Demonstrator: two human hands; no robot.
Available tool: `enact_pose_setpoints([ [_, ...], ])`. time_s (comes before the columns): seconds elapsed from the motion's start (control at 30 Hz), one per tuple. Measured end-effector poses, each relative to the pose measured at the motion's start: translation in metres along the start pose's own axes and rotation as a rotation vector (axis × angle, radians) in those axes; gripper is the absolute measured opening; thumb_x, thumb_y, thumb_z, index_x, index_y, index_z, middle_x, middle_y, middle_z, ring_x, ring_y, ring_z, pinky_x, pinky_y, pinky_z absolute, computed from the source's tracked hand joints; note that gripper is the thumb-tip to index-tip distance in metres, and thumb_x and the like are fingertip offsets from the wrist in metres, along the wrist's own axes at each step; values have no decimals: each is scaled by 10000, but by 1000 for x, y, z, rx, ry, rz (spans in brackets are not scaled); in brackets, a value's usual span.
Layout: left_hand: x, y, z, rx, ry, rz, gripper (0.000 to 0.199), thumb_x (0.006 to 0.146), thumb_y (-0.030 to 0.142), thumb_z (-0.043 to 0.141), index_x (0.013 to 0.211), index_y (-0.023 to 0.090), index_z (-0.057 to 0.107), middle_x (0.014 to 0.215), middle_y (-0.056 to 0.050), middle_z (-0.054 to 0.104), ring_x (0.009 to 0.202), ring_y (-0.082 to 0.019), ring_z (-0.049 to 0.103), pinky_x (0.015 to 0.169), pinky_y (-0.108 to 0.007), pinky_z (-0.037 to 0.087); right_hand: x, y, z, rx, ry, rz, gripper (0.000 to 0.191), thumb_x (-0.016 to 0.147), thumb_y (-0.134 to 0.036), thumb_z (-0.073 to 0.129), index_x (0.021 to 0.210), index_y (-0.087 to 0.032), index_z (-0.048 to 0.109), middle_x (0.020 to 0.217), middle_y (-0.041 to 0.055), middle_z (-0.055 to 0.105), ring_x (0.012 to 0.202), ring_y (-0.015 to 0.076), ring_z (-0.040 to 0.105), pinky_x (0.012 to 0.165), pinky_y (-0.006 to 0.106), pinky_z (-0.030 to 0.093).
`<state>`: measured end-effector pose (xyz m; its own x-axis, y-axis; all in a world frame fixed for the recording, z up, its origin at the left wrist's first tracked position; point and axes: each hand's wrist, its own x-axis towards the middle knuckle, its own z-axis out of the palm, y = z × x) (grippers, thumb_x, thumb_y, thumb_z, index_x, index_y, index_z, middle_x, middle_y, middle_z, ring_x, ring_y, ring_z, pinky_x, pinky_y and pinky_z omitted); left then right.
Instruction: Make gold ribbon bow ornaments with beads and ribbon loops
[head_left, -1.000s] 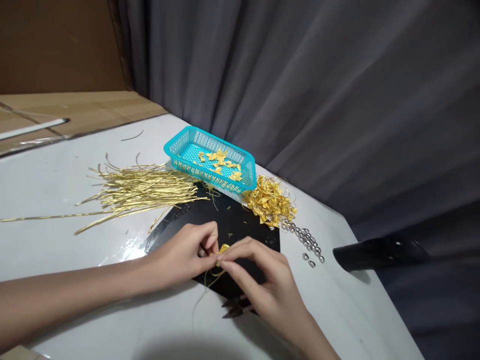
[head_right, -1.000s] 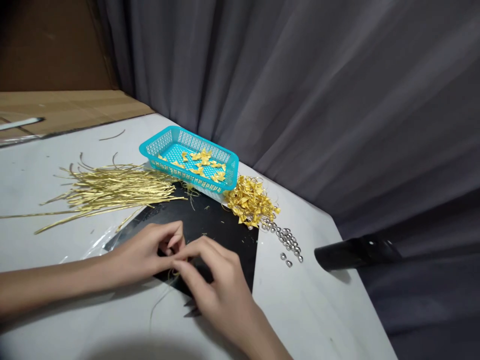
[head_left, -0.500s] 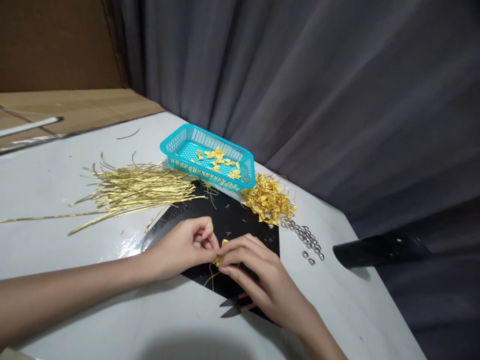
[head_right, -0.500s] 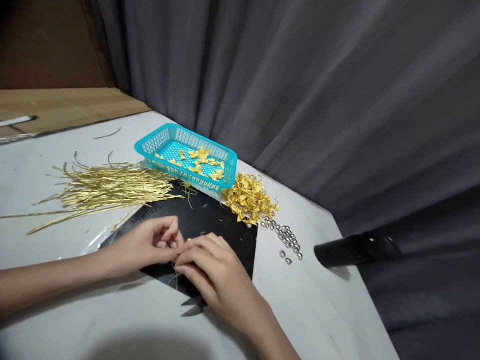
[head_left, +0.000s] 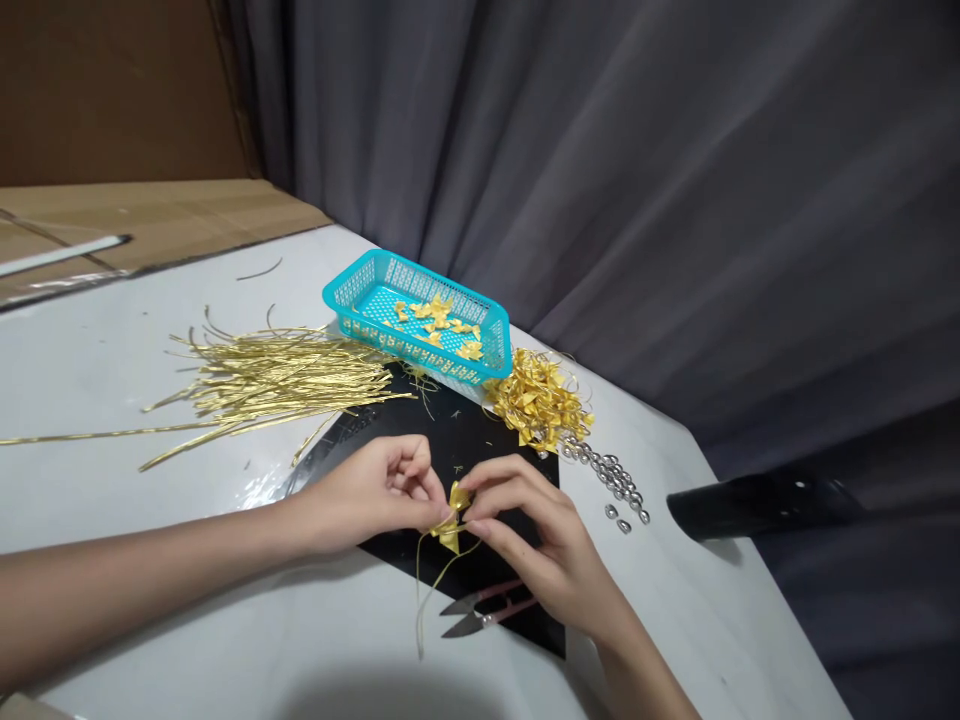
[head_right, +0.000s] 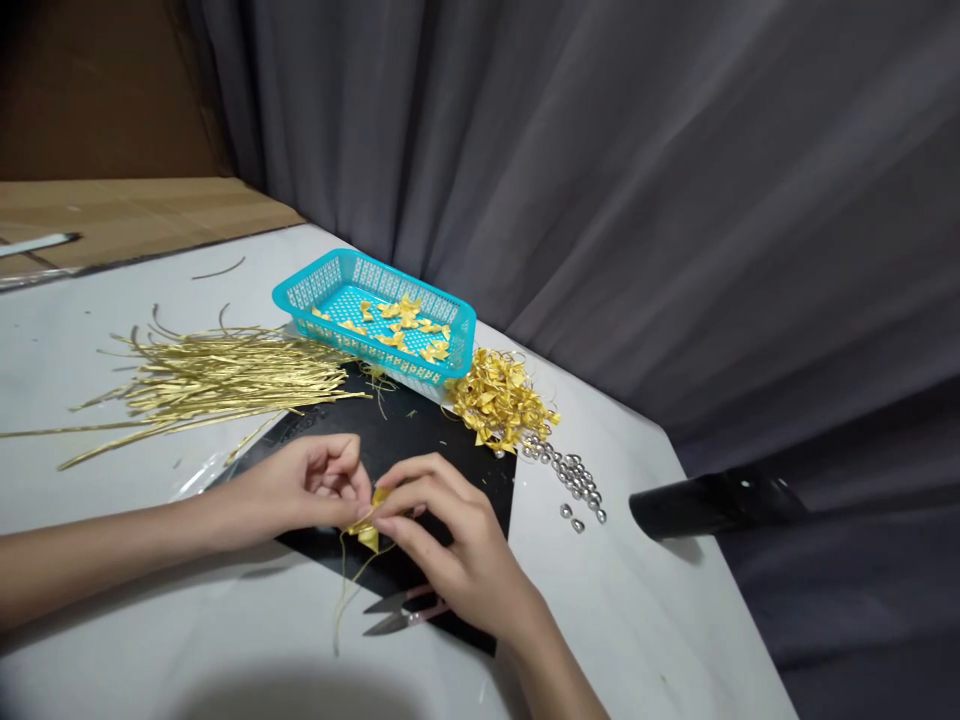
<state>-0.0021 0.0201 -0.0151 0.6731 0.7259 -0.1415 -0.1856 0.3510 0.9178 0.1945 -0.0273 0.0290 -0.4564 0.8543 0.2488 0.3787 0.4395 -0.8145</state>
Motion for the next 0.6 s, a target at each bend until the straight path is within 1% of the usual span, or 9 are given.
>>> enact_pose_setpoints([
  [0.1, 0, 1, 2, -6, -9, -12, 415, 698, 114, 688, 634, 203, 288, 680, 37, 671, 596, -75, 568, 579, -197, 420, 0, 0, 3, 12, -45, 37, 95, 908, -150, 587, 906, -215, 656, 970, 47, 631, 917, 164, 616, 826, 300, 482],
  [0.17, 1, 2, 1, 0, 19, -22, 424, 691, 137, 690, 629, 207, 276, 673, 39, 665, 591, -78, 570, 565, -195, 419, 0, 1, 4, 29, 26, 65, 72, 906, -181, 596, 885, -216, 656, 909, 41, 621, 863, 167, 614, 786, 307, 490],
  [0.27, 4, 2, -3, 88, 140, 3, 437, 683, 161, 682, 624, 215, 252, 665, 44, 651, 573, -87, 571, 529, -193, 409, -1, 1, -2, 115, 232, 59, 67, 911, -219, 594, 870, -231, 645, 867, 37, 615, 848, 183, 606, 785, 340, 495],
  [0.33, 6, 1, -8, 194, 226, 58, 423, 684, 153, 659, 630, 220, 246, 667, 45, 647, 575, -97, 576, 514, -193, 400, -3, -5, -14, 188, 389, 34, 71, 905, -252, 611, 844, -247, 647, 822, 26, 603, 840, 190, 599, 801, 362, 494],
  [0.4, 7, -1, -14, 309, 280, 117, 388, 695, 138, 623, 638, 224, 249, 677, 40, 650, 592, -106, 578, 521, -197, 401, -6, -17, -30, 263, 558, 2, 95, 869, -312, 668, 789, -262, 653, 728, -1, 548, 763, 174, 576, 771, 351, 493],
  [0.43, 8, -1, -16, 363, 294, 139, 371, 701, 134, 605, 642, 225, 250, 685, 36, 654, 599, -110, 575, 529, -200, 404, -9, -24, -38, 307, 667, 2, 113, 833, -340, 709, 770, -264, 654, 701, -11, 511, 726, 163, 556, 729, 330, 491],
  [0.5, 7, -2, -19, 469, 307, 162, 346, 708, 129, 576, 646, 227, 251, 705, 27, 661, 620, -119, 573, 548, -209, 408, -15, -39, -54, 384, 891, -39, 143, 765, -328, 781, 750, -253, 660, 692, -23, 449, 654, 130, 501, 628, 284, 471],
  [0.53, 6, -3, -19, 526, 304, 171, 338, 709, 128, 567, 646, 228, 250, 707, 26, 658, 632, -124, 573, 553, -211, 403, -18, -45, -61, 402, 968, -42, 133, 768, -315, 782, 749, -256, 665, 689, -25, 433, 620, 119, 480, 588, 280, 459],
  [0.6, 5, -3, -19, 648, 280, 190, 325, 710, 125, 547, 647, 230, 246, 694, 29, 642, 639, -130, 565, 557, -215, 382, -27, -55, -72, 440, 1061, -43, 121, 882, -342, 657, 772, -296, 677, 677, -16, 447, 557, 120, 454, 520, 301, 427],
])
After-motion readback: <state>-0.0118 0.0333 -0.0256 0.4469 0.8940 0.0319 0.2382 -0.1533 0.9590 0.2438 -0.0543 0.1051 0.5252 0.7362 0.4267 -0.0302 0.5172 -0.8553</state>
